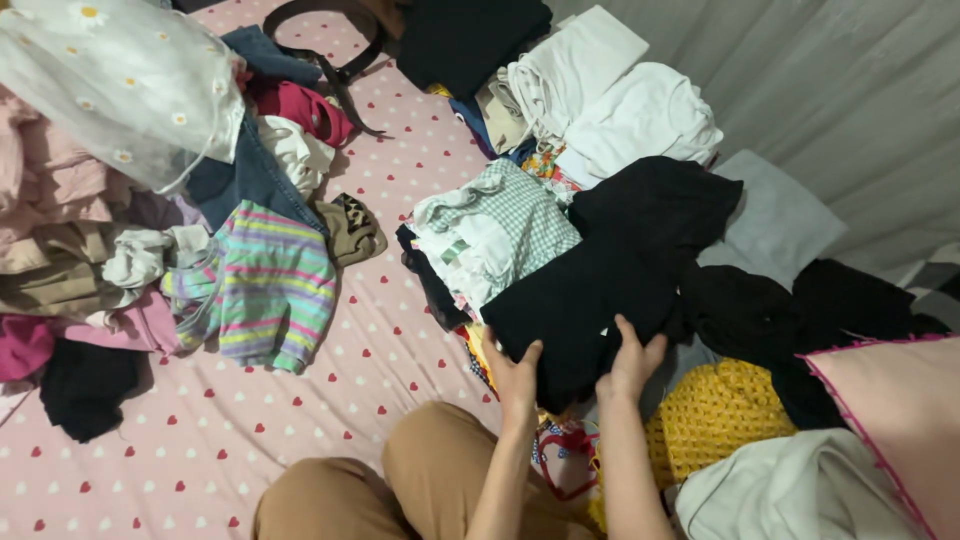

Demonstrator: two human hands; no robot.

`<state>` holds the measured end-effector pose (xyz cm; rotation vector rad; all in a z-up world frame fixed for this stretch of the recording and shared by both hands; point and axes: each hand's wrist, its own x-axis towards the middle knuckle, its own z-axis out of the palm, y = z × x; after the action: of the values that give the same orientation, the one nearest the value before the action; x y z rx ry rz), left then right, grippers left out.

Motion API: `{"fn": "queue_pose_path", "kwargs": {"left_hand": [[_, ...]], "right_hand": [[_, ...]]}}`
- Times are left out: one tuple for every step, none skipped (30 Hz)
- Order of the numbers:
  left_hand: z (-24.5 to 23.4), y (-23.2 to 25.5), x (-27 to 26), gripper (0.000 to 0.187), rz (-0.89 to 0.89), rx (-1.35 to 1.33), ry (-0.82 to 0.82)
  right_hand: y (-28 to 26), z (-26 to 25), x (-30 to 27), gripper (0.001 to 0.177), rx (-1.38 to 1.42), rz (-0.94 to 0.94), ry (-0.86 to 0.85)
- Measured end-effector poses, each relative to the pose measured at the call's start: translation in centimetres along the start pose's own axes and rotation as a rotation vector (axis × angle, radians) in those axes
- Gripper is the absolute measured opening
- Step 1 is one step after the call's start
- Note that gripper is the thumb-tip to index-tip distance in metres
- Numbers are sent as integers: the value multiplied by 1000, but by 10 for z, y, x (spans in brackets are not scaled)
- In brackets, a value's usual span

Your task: Folding various items of clothing on a bed.

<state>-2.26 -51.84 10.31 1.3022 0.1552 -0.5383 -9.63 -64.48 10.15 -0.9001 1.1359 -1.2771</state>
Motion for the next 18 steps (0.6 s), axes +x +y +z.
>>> {"fn": "queue_pose_path", "kwargs": {"left_hand": [[-1, 16, -5, 84, 4, 0, 4], [-2, 31, -11, 86, 325, 226, 27], [-3, 46, -18, 89, 643, 453, 50], [0, 46, -18, 89, 644, 453, 55], [3, 45, -17, 77, 691, 581, -61], [7, 44, -17, 67, 736, 709, -178], [11, 42, -17, 67, 738, 710, -179], [15, 40, -17, 64, 747, 791, -227], [20, 37, -19, 63, 755, 868, -278], [21, 36, -17, 63, 756, 868, -282], [23, 35, -15, 62, 766, 935, -284], [25, 34, -13, 62, 775, 1001, -285], [24, 26, -8, 62, 779, 1000, -278], [23, 18, -3, 61, 815, 1038, -267], [22, 9, 1, 61, 846, 1076, -254], [19, 2, 2, 61, 845, 1076, -245], [19, -4, 6, 60, 837, 1064, -261], [19, -10, 9, 59, 829, 1053, -276]], "right_hand": [[-3, 3, -4, 57, 2, 3, -4], [-6, 5, -8, 58, -19, -53, -20], [-9, 6, -12, 59, -42, -110, -35], [-17, 11, -20, 59, -43, -109, -39], [-24, 16, -28, 68, -151, -284, -51], [-32, 20, -35, 76, -261, -460, -65], [-35, 21, -36, 76, -258, -459, -64], [-37, 21, -36, 70, -480, -595, -136], [-40, 20, -36, 65, -706, -731, -204], [-37, 24, -34, 65, -706, -732, -200], [-34, 28, -31, 57, -745, -700, -337], [-31, 33, -28, 50, -782, -667, -474], [-25, 35, -26, 50, -776, -671, -479], [-18, 37, -23, 49, -892, -666, -508], [-12, 39, -21, 49, -1010, -658, -540], [-3, 34, -21, 49, -1008, -662, -548], [4, 31, -18, 50, -1036, -699, -535], [12, 28, -14, 52, -1063, -737, -522]]}}
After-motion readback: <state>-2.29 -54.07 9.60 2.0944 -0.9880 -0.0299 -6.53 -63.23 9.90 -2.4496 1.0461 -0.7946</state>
